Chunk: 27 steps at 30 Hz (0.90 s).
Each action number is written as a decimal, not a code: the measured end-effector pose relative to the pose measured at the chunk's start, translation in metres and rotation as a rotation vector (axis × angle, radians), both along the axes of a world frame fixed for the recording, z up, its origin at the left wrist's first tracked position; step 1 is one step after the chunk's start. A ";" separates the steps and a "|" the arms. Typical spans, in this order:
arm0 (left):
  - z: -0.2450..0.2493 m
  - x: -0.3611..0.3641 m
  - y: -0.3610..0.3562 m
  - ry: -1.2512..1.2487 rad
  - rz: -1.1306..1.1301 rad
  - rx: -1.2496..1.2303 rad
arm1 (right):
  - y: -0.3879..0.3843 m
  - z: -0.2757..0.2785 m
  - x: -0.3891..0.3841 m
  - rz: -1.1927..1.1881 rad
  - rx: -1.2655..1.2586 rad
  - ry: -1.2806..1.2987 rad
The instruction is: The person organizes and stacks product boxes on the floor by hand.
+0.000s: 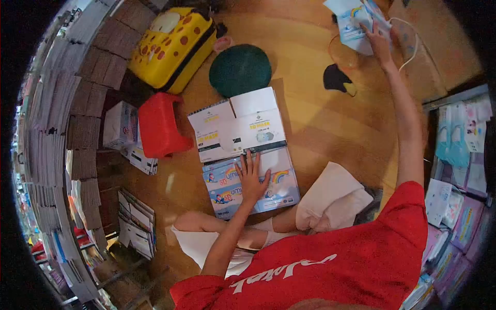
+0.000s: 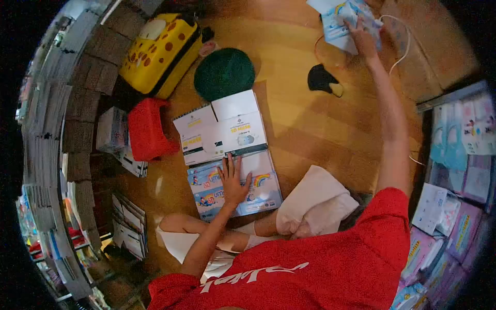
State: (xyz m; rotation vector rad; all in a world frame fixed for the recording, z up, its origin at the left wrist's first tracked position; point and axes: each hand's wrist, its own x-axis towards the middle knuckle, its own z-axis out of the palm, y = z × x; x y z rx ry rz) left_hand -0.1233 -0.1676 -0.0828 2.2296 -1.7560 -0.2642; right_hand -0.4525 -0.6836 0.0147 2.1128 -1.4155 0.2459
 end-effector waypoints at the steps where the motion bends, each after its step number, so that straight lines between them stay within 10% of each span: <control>1: -0.001 -0.001 0.002 -0.005 -0.001 -0.016 | 0.024 0.024 -0.005 0.023 0.081 -0.187; 5: -0.004 -0.002 0.006 -0.017 -0.017 -0.095 | 0.109 0.084 -0.033 0.400 -0.079 -0.780; 10: -0.003 0.001 0.022 0.124 -0.058 -0.294 | 0.279 0.119 -0.032 0.341 0.505 -1.298; 13: -0.009 0.006 0.032 0.688 0.068 -0.506 | 0.388 0.128 -0.022 0.300 0.628 -1.507; 17: 0.088 0.004 0.097 2.065 0.005 -0.238 | 0.489 0.102 0.000 0.232 0.710 -1.697; 19: 0.123 -0.007 0.141 2.155 0.036 -0.185 | 0.526 0.086 0.014 0.186 0.689 -1.694; 20: 0.167 -0.017 0.152 1.549 0.237 -0.049 | 0.536 0.072 0.019 0.243 0.674 -1.578; 27: 0.117 0.034 0.205 1.749 0.420 -0.318 | 0.570 0.023 0.049 0.558 1.317 -1.478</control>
